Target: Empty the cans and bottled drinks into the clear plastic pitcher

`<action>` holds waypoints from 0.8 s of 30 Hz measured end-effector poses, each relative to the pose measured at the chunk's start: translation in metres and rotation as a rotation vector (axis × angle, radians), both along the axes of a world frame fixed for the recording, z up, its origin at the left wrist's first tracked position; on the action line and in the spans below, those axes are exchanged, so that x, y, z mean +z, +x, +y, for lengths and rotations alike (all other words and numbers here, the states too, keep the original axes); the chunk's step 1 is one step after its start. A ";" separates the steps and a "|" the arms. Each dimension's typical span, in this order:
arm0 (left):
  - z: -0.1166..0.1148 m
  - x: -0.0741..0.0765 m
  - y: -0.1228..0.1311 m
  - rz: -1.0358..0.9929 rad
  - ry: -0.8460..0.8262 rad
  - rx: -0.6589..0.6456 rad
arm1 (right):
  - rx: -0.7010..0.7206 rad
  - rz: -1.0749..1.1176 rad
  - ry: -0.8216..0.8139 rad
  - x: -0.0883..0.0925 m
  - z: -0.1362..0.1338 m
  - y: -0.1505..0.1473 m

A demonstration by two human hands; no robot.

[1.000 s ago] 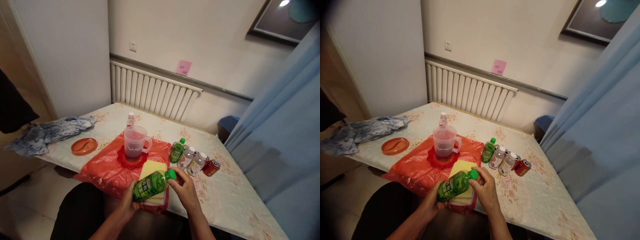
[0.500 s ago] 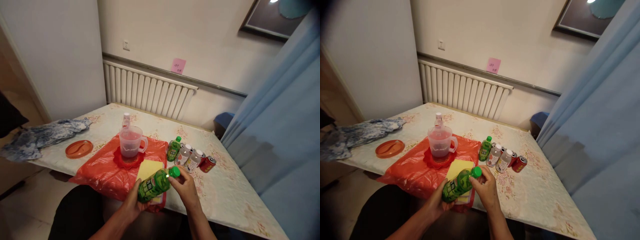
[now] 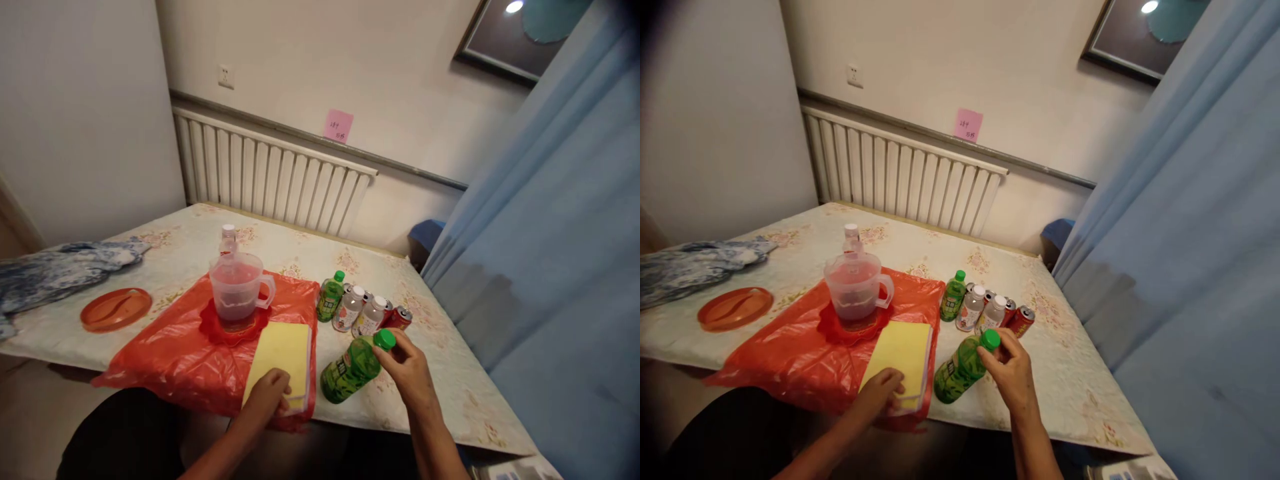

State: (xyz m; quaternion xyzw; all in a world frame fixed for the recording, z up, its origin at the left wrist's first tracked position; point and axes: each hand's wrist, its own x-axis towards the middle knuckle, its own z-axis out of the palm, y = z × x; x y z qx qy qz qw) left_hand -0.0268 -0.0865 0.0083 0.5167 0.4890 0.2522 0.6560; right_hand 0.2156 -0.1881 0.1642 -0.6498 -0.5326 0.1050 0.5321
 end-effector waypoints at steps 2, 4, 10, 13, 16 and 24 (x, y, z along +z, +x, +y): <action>0.012 0.000 -0.002 0.044 0.132 0.009 | -0.040 -0.060 -0.007 -0.003 -0.003 0.020; 0.023 0.002 -0.005 0.158 0.455 -0.008 | -0.068 -0.111 -0.028 -0.004 -0.005 0.038; 0.050 -0.006 0.002 0.451 1.007 -0.100 | -0.144 -0.186 -0.126 0.003 -0.005 0.082; 0.058 -0.013 0.014 0.608 1.138 -0.166 | -0.174 -0.254 -0.174 0.008 -0.002 0.103; 0.060 -0.017 0.024 0.671 1.175 -0.193 | -0.190 -0.305 -0.229 0.009 0.002 0.123; 0.058 -0.024 0.028 0.821 1.256 -0.198 | -0.181 -0.286 -0.310 0.003 0.018 0.159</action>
